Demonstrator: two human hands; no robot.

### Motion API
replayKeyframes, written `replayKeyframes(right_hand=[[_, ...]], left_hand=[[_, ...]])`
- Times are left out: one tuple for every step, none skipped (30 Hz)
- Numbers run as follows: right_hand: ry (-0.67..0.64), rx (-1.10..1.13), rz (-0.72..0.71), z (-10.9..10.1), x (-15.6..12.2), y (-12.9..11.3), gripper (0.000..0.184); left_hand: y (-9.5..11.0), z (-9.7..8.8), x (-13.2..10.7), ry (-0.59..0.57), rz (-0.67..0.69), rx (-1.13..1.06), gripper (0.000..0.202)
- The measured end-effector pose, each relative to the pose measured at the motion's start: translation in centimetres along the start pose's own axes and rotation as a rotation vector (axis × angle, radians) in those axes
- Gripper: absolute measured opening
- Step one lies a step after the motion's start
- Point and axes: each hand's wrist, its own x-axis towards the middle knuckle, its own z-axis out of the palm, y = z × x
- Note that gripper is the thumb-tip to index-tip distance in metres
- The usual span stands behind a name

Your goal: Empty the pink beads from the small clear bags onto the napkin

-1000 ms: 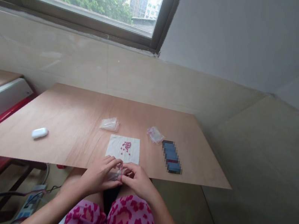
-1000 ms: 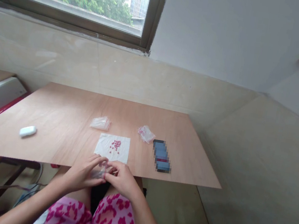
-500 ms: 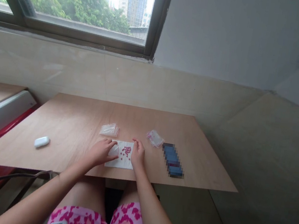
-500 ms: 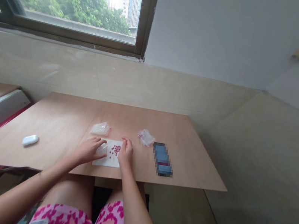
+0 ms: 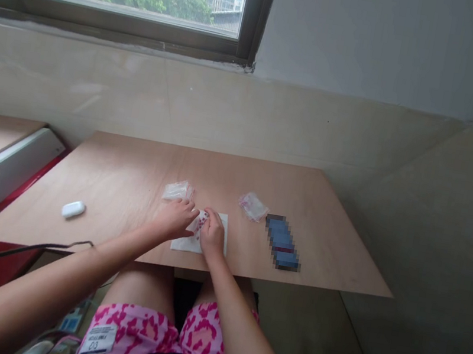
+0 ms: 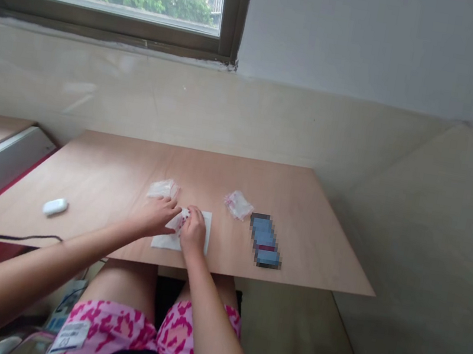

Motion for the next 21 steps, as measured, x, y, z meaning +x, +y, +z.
replayKeyframes(right_hand=[[-0.005,-0.008,-0.006,0.1,0.0,0.0,0.046],[-0.009,-0.016,-0.009,0.1,0.1,0.0,0.047],[-0.012,-0.024,-0.012,0.1,0.1,-0.1,0.047],[-0.015,-0.030,-0.013,0.1,0.1,-0.1,0.048],[-0.018,-0.033,-0.014,0.2,0.1,-0.2,0.048],[-0.018,-0.031,-0.015,0.1,0.0,-0.3,0.047],[-0.018,-0.023,-0.016,0.1,0.0,-0.5,0.047],[-0.015,-0.009,-0.018,0.0,-0.1,-0.6,0.046],[-0.007,0.010,-0.018,-0.2,-0.1,-0.7,0.044],[0.010,0.031,-0.015,-0.4,-0.1,-0.8,0.042],[0.038,0.050,-0.007,-0.7,-0.1,-0.8,0.040],[0.075,0.065,0.007,-1.0,0.1,-0.7,0.038],[0.118,0.073,0.027,-1.4,0.5,-0.6,0.037],[0.155,0.069,0.052,-1.8,1.1,-0.4,0.036],[0.176,0.054,0.076,-2.2,1.9,-0.2,0.035],[0.168,0.023,0.096,-2.5,2.9,0.1,0.035],[0.125,-0.028,0.108,-2.8,4.1,0.3,0.034],[0.058,-0.092,0.114,-2.9,5.4,0.5,0.034],[-0.051,-0.182,0.107,-2.9,6.7,0.6,0.033],[-0.155,-0.273,0.091,-2.7,7.9,0.7,0.031],[-0.214,-0.309,0.076,-2.4,9.1,0.8,0.028]], left_hand=[[0.0,-0.2,0.0,-0.002,0.003,0.006,0.044],[0.0,-0.4,0.1,-0.002,0.005,0.011,0.044],[-0.1,-0.5,0.0,-0.002,0.004,0.015,0.043],[-0.2,-0.5,-0.1,0.001,0.000,0.016,0.041],[-0.3,-0.5,-0.2,0.006,-0.006,0.013,0.040],[-0.5,-0.4,-0.3,0.012,-0.014,0.003,0.039],[-0.7,-0.2,-0.5,0.022,-0.022,-0.015,0.037],[-0.9,0.1,-0.7,0.037,-0.032,-0.039,0.036],[-1.2,0.4,-0.8,0.056,-0.043,-0.066,0.036],[-1.6,0.6,-1.0,0.080,-0.054,-0.097,0.036],[-2.0,0.8,-1.2,0.109,-0.067,-0.132,0.038],[-2.5,1.0,-1.3,0.141,-0.081,-0.172,0.040],[-3.1,1.0,-1.4,0.175,-0.096,-0.216,0.042],[-3.7,0.8,-1.5,0.211,-0.110,-0.263,0.045],[-4.5,0.6,-1.5,0.248,-0.125,-0.310,0.046],[-5.3,0.3,-1.5,0.286,-0.143,-0.354,0.048],[-6.3,0.0,-1.4,0.323,-0.165,-0.391,0.049],[-7.2,-0.3,-1.2,0.355,-0.191,-0.421,0.050],[-8.2,-0.6,-1.0,0.379,-0.220,-0.452,0.050],[-9.2,-0.7,-0.6,0.389,-0.246,-0.488,0.051],[-10.0,-0.7,-0.2,0.386,-0.266,-0.530,0.053]])
